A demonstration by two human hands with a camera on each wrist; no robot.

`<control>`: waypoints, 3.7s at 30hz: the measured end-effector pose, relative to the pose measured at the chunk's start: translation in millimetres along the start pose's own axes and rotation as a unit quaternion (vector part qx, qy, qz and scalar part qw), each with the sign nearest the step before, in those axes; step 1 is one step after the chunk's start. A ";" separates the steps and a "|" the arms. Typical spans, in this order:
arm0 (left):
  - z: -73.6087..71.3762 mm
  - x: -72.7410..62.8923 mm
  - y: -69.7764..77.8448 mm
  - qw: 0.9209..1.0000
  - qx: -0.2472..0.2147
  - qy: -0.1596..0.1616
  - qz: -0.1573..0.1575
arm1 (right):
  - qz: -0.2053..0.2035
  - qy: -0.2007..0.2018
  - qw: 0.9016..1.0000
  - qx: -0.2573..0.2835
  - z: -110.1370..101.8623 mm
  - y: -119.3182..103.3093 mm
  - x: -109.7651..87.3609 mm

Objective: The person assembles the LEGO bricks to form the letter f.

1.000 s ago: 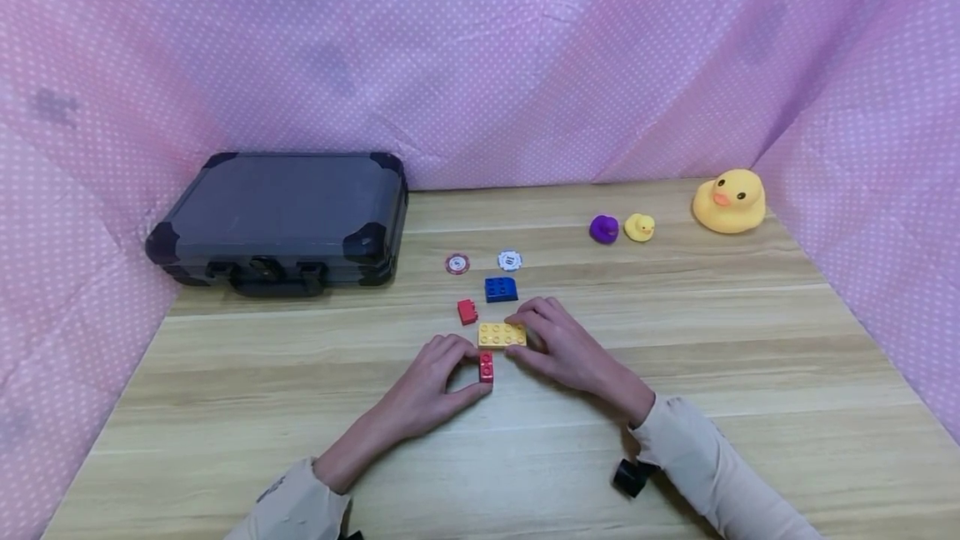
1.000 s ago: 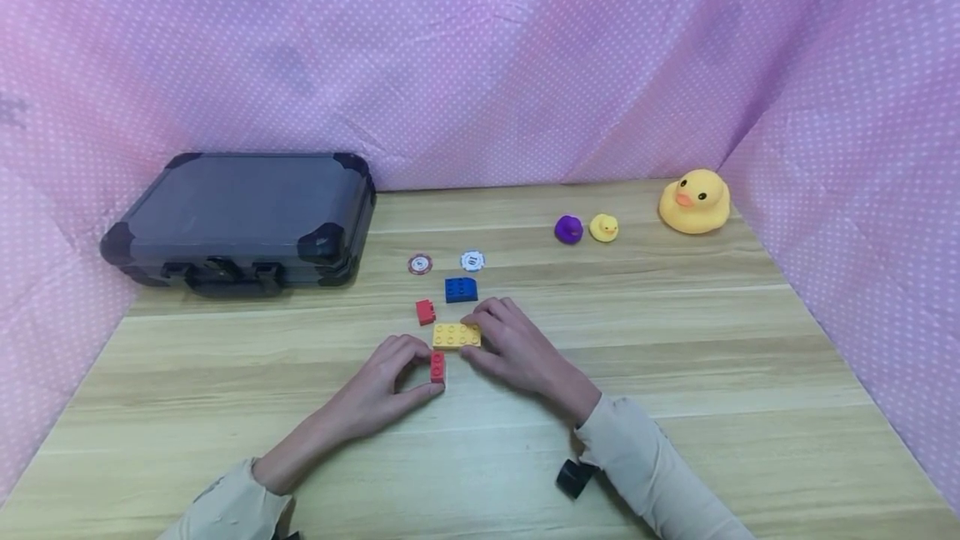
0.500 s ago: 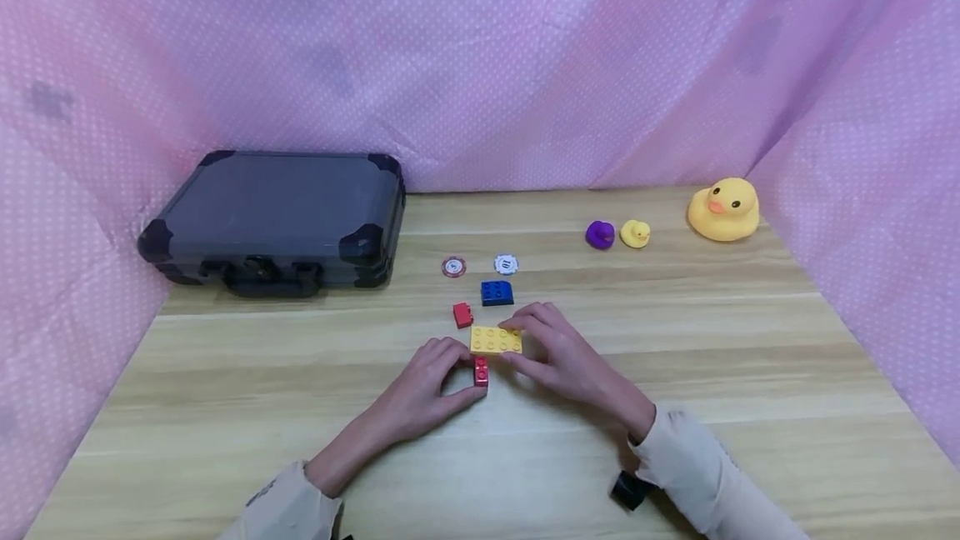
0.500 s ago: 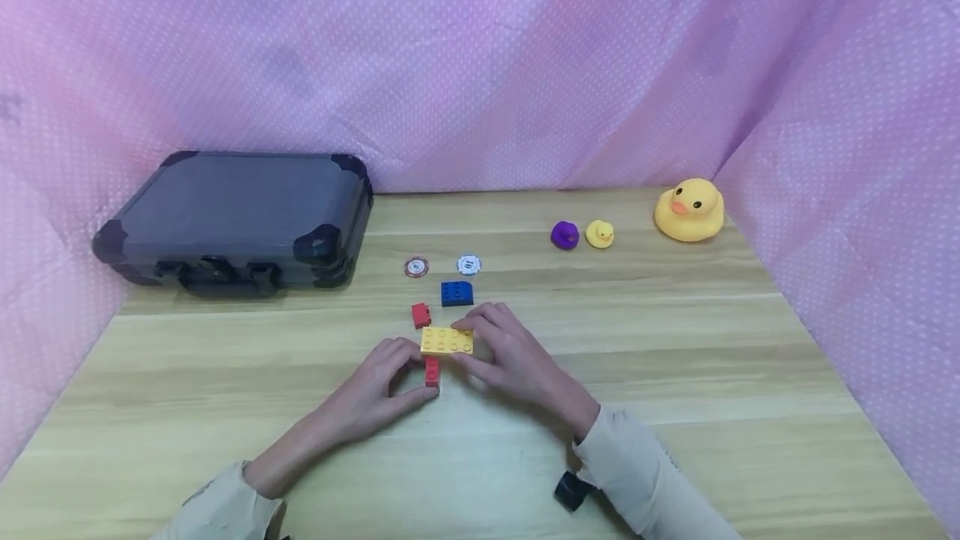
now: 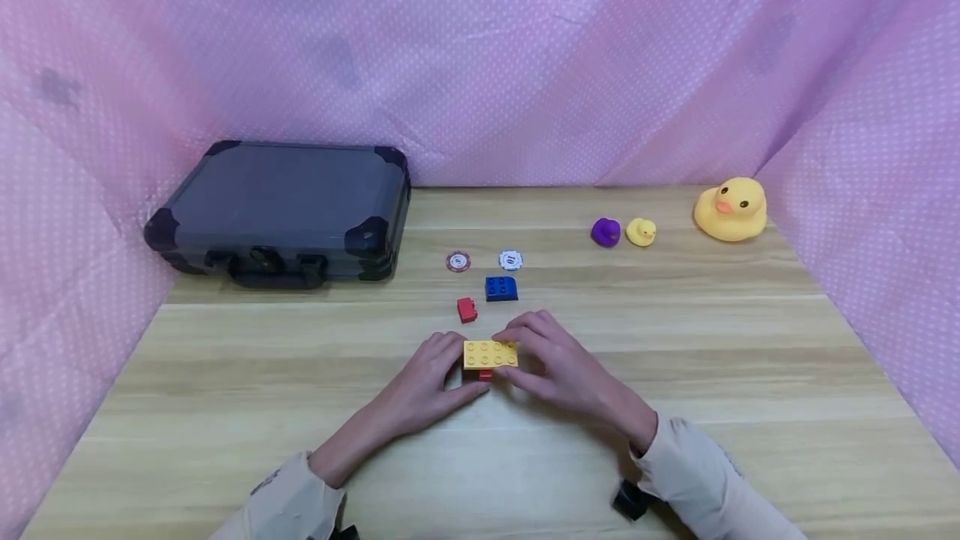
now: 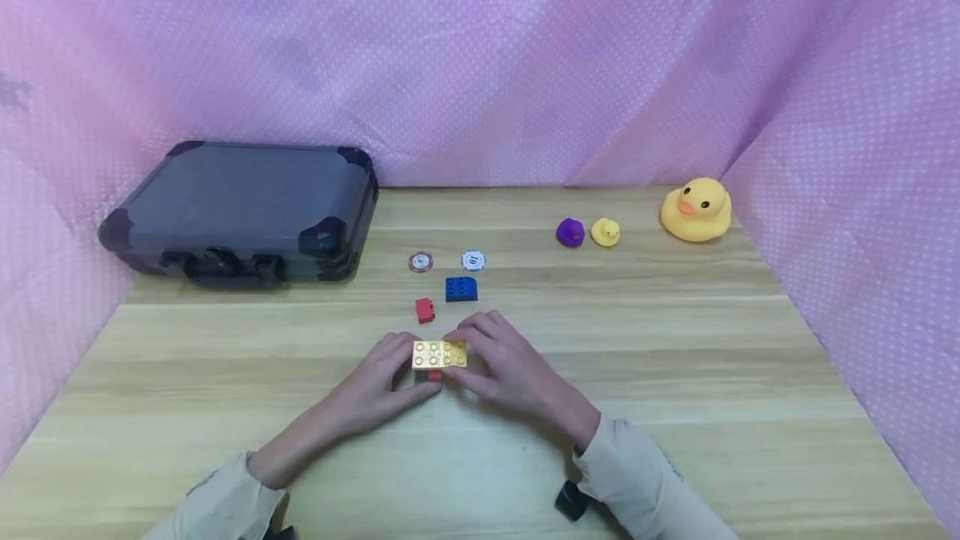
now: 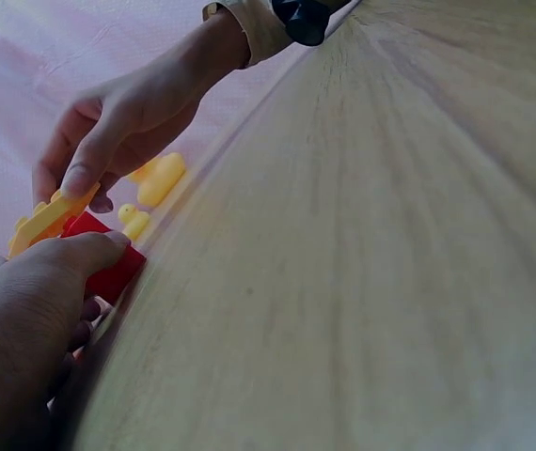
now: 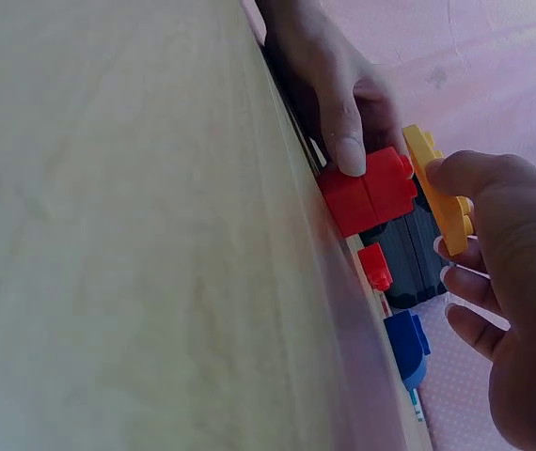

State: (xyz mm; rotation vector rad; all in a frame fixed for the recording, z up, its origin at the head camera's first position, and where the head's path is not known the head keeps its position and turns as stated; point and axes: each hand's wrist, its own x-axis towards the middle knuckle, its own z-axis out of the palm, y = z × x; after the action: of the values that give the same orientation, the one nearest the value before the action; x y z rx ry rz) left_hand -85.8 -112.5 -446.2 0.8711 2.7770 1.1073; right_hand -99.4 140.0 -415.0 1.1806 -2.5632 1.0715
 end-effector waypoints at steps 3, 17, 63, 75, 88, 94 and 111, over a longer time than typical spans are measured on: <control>-0.1 1.3 0.3 1.000 -0.006 -0.001 0.006 | -0.009 0.003 1.000 -0.006 0.5 -0.1 -1.0; 0.3 3.2 0.6 1.000 -0.011 -0.001 0.000 | -0.007 -0.002 1.000 -0.017 0.1 -1.6 -6.5; -1.7 1.8 0.5 1.000 -0.016 -0.005 -0.013 | -0.002 -0.063 0.997 -0.044 -5.6 -1.4 3.9; -1.4 2.5 0.1 1.000 -0.012 -0.001 -0.006 | 0.034 -0.093 0.995 -0.024 -10.2 -3.7 6.3; -0.6 0.9 0.5 1.000 -0.016 -0.001 -0.002 | 0.079 -0.051 0.994 0.061 -10.4 27.9 24.6; -0.6 0.7 0.2 1.000 -0.015 0.002 -0.001 | 0.071 -0.038 0.995 0.063 -3.9 39.1 35.1; -0.3 0.3 -1.7 1.000 -0.022 0.003 0.007 | 0.015 -0.016 0.997 0.073 19.6 46.3 51.1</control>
State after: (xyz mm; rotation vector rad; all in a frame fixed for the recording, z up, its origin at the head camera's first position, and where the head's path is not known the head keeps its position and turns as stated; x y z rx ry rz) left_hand -87.0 -113.5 -447.0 0.8854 2.7447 1.1690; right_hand -163.8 116.3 -435.6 1.2050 -2.5727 1.2753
